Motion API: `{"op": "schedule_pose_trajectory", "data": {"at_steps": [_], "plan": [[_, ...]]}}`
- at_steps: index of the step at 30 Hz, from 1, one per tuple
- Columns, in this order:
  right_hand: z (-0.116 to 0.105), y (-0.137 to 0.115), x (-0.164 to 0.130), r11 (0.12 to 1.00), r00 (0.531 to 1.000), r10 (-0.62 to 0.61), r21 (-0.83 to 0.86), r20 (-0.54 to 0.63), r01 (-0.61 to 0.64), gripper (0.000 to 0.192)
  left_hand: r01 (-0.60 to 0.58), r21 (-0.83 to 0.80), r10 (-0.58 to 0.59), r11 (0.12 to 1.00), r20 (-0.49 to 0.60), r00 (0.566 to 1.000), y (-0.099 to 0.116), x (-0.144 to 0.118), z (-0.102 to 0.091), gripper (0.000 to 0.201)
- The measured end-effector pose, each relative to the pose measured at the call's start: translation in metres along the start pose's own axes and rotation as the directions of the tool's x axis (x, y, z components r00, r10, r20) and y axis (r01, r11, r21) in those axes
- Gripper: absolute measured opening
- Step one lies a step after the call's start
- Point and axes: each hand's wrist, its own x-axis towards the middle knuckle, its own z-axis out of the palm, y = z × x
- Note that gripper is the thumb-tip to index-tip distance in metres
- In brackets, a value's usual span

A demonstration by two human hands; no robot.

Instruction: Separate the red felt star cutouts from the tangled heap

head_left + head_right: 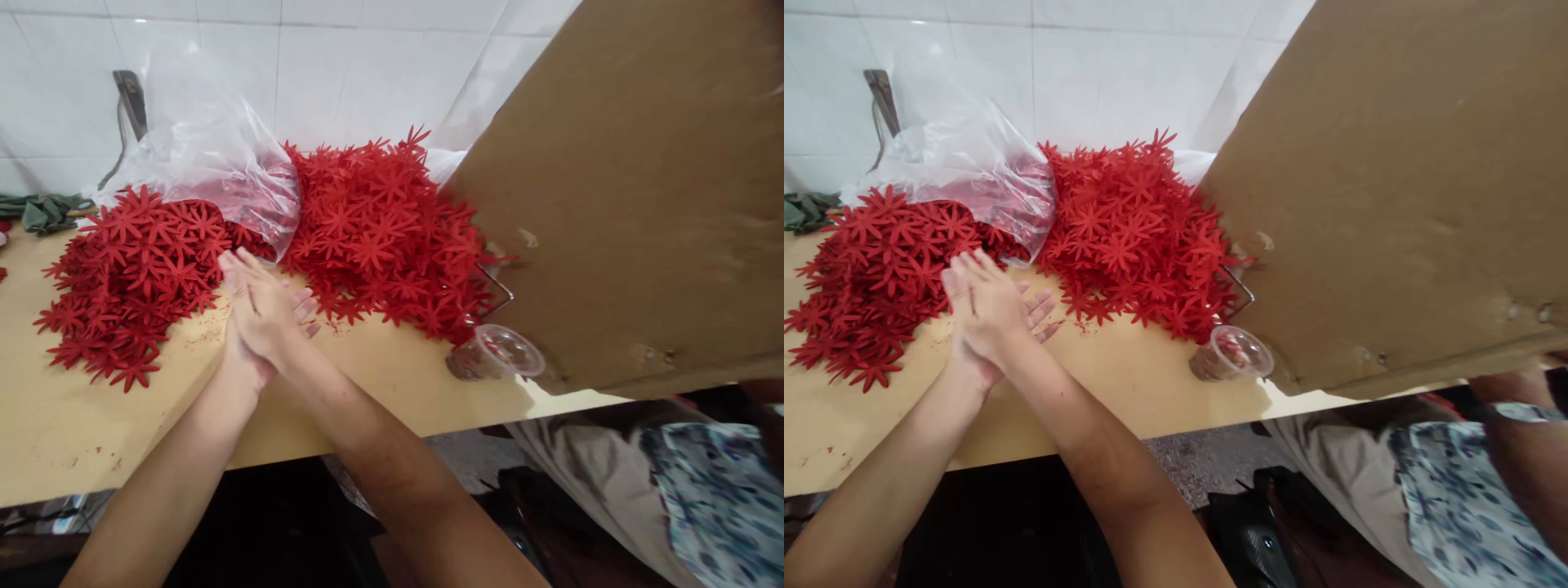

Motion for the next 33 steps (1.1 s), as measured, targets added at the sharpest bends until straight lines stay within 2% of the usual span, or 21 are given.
{"op": "schedule_pose_trajectory", "data": {"at_steps": [2,4,7,8,10,13,18,20,21,25,27,30,33], "plan": [[-0.006,0.013,0.005,1.0,1.0,-0.005,-0.023,-0.002,0.005,0.051,0.026,-0.047,-0.026,0.999,0.01,1.0,0.003,0.001,0.003,0.044],[-0.009,0.023,0.004,0.998,0.999,-0.028,-0.048,-0.022,0.027,0.05,-0.046,-0.061,0.044,0.997,-0.038,0.998,0.008,0.008,0.003,0.031],[-0.008,0.028,-0.007,0.999,0.997,-0.035,0.004,-0.075,0.035,0.051,-0.129,-0.014,0.127,0.992,-0.102,0.987,0.016,0.021,-0.002,0.033],[-0.005,0.028,-0.011,0.997,0.996,0.003,0.071,-0.088,0.003,0.053,-0.17,0.021,0.171,0.985,-0.109,0.979,0.016,0.024,-0.004,0.037],[0.0,0.029,-0.015,0.95,0.983,0.164,0.282,-0.085,-0.134,0.062,-0.274,0.119,0.286,0.954,-0.094,0.954,0.013,0.027,-0.007,0.038],[0.005,0.037,-0.013,0.789,0.919,0.393,0.52,-0.017,-0.328,0.072,-0.384,0.277,0.409,0.881,-0.037,0.912,-0.003,0.019,-0.005,0.029],[-0.003,0.056,-0.003,0.637,0.858,0.513,0.658,0.027,-0.401,0.067,-0.432,0.339,0.401,0.836,0.16,0.902,-0.03,-0.004,0.007,0.025],[-0.005,0.055,-0.005,0.66,0.866,0.5,0.654,-0.015,-0.37,0.064,-0.424,0.309,0.391,0.852,0.165,0.906,-0.029,-0.004,0.012,0.028],[-0.005,0.053,-0.006,0.691,0.879,0.477,0.632,-0.032,-0.352,0.064,-0.414,0.286,0.393,0.864,0.13,0.91,-0.025,-0.001,0.014,0.031],[0.001,0.029,-0.018,0.787,0.932,0.361,0.543,-0.019,-0.294,0.062,-0.289,0.197,0.317,0.937,-0.131,0.939,-0.001,0.018,0.018,0.041],[0.004,0.016,-0.023,0.808,0.947,0.32,0.533,-0.039,-0.251,0.062,-0.247,0.156,0.277,0.956,-0.21,0.938,0.007,0.024,0.018,0.044],[0.001,0.011,-0.022,0.854,0.965,0.248,0.488,-0.079,-0.179,0.059,-0.251,0.132,0.273,0.959,-0.195,0.942,0.004,0.02,0.017,0.047],[-0.01,0.023,-0.008,0.885,0.973,0.221,0.433,-0.062,-0.173,0.058,-0.228,0.131,0.244,0.965,-0.123,0.962,-0.007,0.01,0.017,0.045]]}}
